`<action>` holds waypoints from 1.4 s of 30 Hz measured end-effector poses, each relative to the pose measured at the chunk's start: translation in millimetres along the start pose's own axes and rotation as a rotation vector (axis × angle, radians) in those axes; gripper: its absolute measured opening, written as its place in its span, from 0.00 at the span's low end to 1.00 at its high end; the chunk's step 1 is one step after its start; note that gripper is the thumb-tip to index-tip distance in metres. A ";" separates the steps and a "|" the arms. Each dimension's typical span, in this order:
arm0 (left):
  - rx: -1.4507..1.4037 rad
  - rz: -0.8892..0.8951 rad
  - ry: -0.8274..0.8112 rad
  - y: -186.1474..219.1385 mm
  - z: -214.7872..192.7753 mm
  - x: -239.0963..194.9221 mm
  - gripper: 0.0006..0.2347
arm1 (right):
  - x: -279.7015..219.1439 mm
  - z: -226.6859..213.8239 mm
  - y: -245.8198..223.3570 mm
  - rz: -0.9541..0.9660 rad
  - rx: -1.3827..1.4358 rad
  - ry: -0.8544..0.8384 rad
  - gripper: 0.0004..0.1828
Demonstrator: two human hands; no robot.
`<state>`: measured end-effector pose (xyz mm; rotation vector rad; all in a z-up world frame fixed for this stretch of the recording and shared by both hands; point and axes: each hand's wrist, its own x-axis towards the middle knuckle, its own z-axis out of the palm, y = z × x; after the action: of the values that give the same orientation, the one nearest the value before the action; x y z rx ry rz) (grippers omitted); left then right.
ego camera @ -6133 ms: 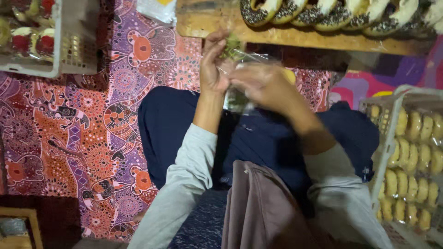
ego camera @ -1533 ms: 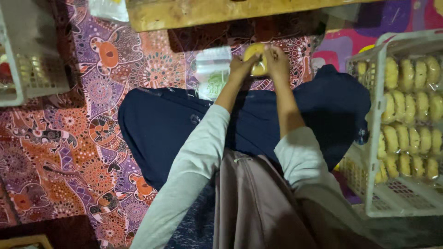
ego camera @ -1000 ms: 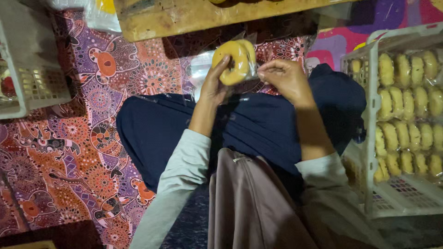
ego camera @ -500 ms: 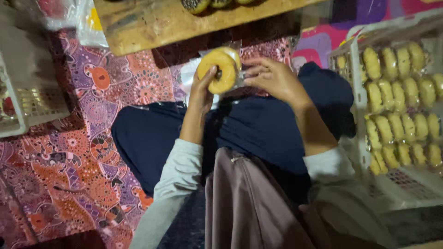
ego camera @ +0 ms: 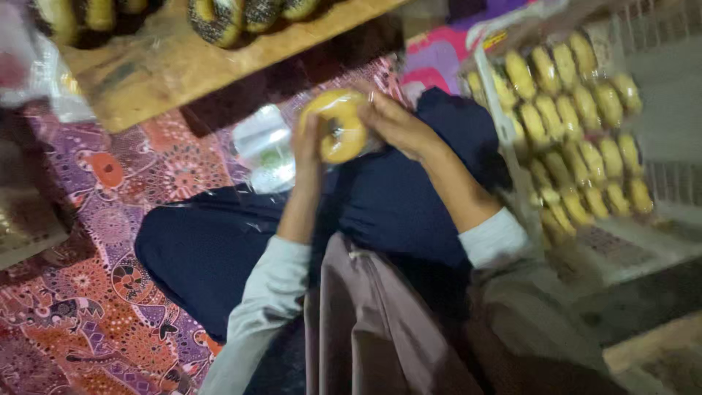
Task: The person sits on the floor and repeatedly picks up ring-shaped pastries from a wooden board, places them into clear plastic bags, and sets the packaged items into a white basket. The person handles the pastries one at a time throughout the clip.
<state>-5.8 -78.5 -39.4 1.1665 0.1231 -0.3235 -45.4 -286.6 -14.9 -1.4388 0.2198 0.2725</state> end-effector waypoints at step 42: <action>0.860 0.323 0.286 133.0 -99.9 -64.9 0.14 | 73.7 179.3 -40.0 0.046 -0.218 -0.464 0.14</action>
<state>-18.5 72.2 55.6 2.0529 0.0394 0.1062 34.5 -109.2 21.5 -1.5427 -0.1607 0.6735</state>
